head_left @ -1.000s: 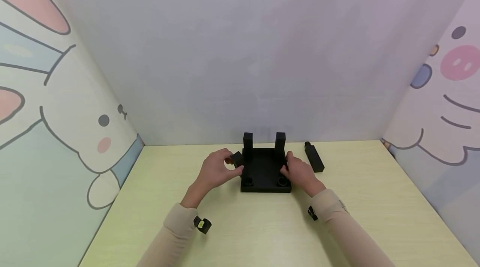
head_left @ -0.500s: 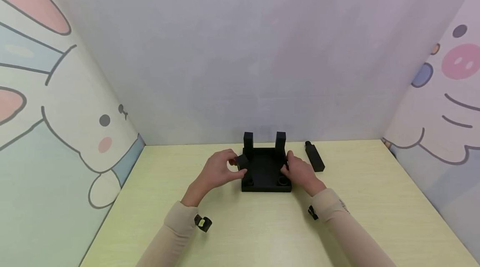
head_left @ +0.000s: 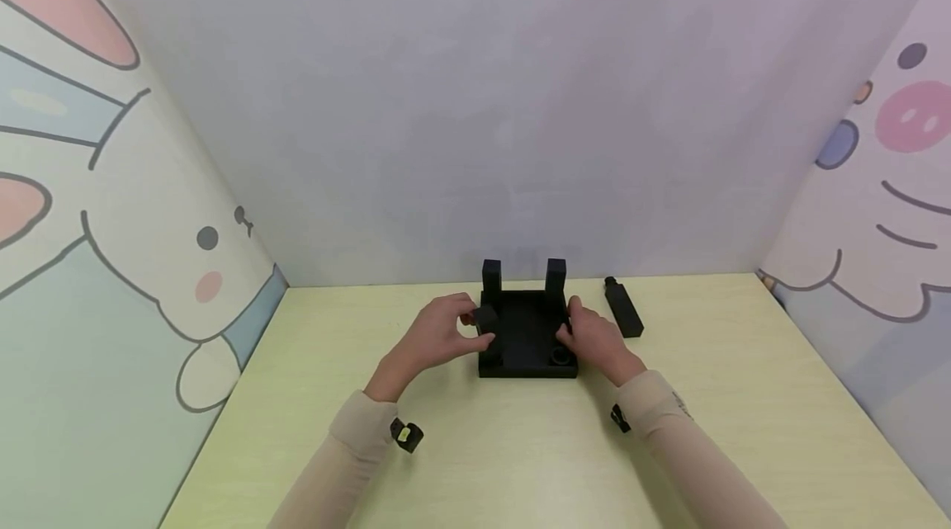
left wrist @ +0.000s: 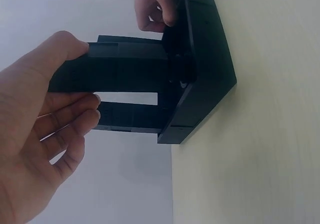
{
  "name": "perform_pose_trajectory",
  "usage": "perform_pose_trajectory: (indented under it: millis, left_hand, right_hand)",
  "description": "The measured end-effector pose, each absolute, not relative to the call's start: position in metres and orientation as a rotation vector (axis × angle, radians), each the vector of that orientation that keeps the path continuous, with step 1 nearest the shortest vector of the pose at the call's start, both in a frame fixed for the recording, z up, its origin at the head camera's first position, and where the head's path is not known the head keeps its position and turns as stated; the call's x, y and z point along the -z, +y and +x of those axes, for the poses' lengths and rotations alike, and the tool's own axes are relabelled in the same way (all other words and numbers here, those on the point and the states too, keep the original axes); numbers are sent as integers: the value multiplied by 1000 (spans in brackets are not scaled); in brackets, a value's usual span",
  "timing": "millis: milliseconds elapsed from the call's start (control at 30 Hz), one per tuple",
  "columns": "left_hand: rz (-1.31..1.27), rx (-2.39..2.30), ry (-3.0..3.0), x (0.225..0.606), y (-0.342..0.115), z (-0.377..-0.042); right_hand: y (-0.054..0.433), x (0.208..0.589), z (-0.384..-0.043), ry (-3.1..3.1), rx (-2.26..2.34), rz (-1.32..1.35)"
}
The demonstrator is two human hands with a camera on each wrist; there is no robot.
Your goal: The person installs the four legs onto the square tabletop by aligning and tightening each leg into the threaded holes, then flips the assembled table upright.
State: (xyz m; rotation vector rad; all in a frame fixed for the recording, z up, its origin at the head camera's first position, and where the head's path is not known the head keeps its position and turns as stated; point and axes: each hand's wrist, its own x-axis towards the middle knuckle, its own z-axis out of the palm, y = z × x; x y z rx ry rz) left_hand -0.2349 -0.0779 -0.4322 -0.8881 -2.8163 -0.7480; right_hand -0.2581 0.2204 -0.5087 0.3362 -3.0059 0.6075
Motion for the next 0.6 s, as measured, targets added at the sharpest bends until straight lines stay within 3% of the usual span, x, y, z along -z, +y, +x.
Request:
perform_pose_trajectory:
  millis: [200, 600]
  left_hand:
    - [-902, 771, -2864, 436, -75, -234]
    - [-625, 375, -2680, 433, -63, -224]
  right_hand:
    - [221, 506, -257, -3000, -631, 348]
    - [222, 505, -257, -3001, -618, 346]
